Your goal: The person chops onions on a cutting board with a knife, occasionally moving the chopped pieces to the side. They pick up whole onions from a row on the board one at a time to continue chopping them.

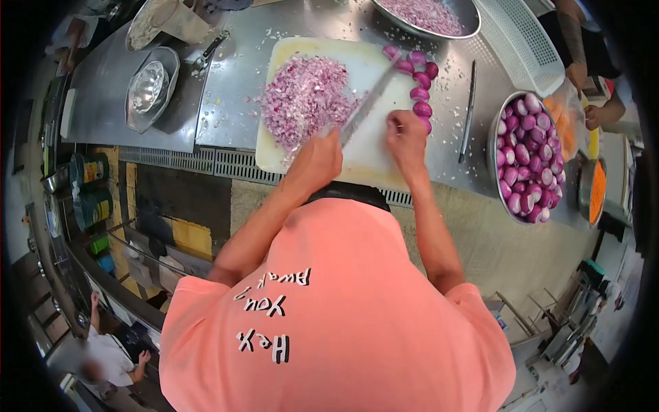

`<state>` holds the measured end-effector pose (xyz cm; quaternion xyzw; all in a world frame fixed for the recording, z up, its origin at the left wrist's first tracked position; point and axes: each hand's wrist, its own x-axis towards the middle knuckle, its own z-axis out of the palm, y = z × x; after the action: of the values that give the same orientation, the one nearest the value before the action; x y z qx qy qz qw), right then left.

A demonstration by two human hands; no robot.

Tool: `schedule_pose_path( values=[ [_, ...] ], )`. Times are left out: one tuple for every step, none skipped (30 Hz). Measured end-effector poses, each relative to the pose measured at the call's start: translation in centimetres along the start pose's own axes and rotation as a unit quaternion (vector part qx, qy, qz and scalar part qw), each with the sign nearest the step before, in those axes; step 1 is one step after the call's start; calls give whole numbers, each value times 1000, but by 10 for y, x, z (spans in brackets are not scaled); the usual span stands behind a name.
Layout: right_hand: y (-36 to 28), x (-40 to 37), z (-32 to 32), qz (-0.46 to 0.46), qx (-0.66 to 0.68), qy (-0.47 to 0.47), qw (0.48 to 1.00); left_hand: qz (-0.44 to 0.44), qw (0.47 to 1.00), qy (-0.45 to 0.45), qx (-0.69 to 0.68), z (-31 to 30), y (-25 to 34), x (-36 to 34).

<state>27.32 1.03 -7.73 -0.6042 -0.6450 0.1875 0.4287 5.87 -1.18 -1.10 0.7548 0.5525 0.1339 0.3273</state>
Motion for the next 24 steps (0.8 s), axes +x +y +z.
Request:
schedule_pose_path(
  values=[
    [10,6,-10,6,-17,28,999,-1,1000,3,0,-2,-2,-11],
    [18,9,-17,14,-36,56,998,4,999,-26,-25,-2,-6,-23],
    [22,17,-23,13,-39,55,998,10,997,-56,-51,0,-13,-31],
    [22,28,-30,16,-43,66,997,17,997,-70,-38,0,-24,-36],
    [21,41,-34,19,-45,76,996,17,997,-68,-40,-3,-35,-37],
    [19,53,-34,18,-46,76,996,-25,996,-63,-55,-10,-43,-36],
    [17,66,-33,1,-52,73,996,-68,994,-57,-70,-15,-48,-33],
    [18,77,-29,-17,-57,70,996,-69,994,-19,-82,-21,-50,-30],
    [20,90,-23,-20,-56,70,996,-70,994,-16,-82,-21,-52,-28],
    [24,104,-17,-60,-85,62,993,-51,997,25,-57,-19,-53,-25],
    [29,118,-12,-99,-116,54,987,-33,997,65,-32,-16,-52,-23],
    [36,132,-6,-101,-116,54,987,-33,997,67,-33,-15,-47,-25],
    [43,145,2,-120,-168,40,978,-30,999,30,-29,-13,-39,-31],
    [50,155,10,-138,-218,26,966,-28,999,-7,-23,-14,-34,-39],
    [52,164,17,-142,-216,26,966,-30,999,-3,-23,-13,-35,-45],
    [54,170,21,-91,-218,-40,971,-24,998,-32,-46,-11,-37,-52],
    [58,173,24,-39,-219,-106,969,-18,995,-63,-70,-6,-42,-55],
    [61,173,26,-40,-219,-107,969,-6,998,-24,-64,-8,-45,-54],
    [64,171,29,-63,-203,-103,972,-7,998,-24,-65,-12,-50,-52],
    [67,169,32,-87,-186,-102,974,-64,996,-8,-60,-18,-56,-51],
    [59,162,33,-87,-185,-107,973,-123,991,9,-54,-25,-58,-50],
    [43,150,30,-67,-163,-154,972,-106,992,45,-54,-25,-67,-46],
    [29,138,27,-46,-143,-198,969,-108,991,46,-56,-29,-61,-47],
    [25,123,27,-58,-106,-210,970,-96,993,52,-54,-37,-49,-46]
  ],
)
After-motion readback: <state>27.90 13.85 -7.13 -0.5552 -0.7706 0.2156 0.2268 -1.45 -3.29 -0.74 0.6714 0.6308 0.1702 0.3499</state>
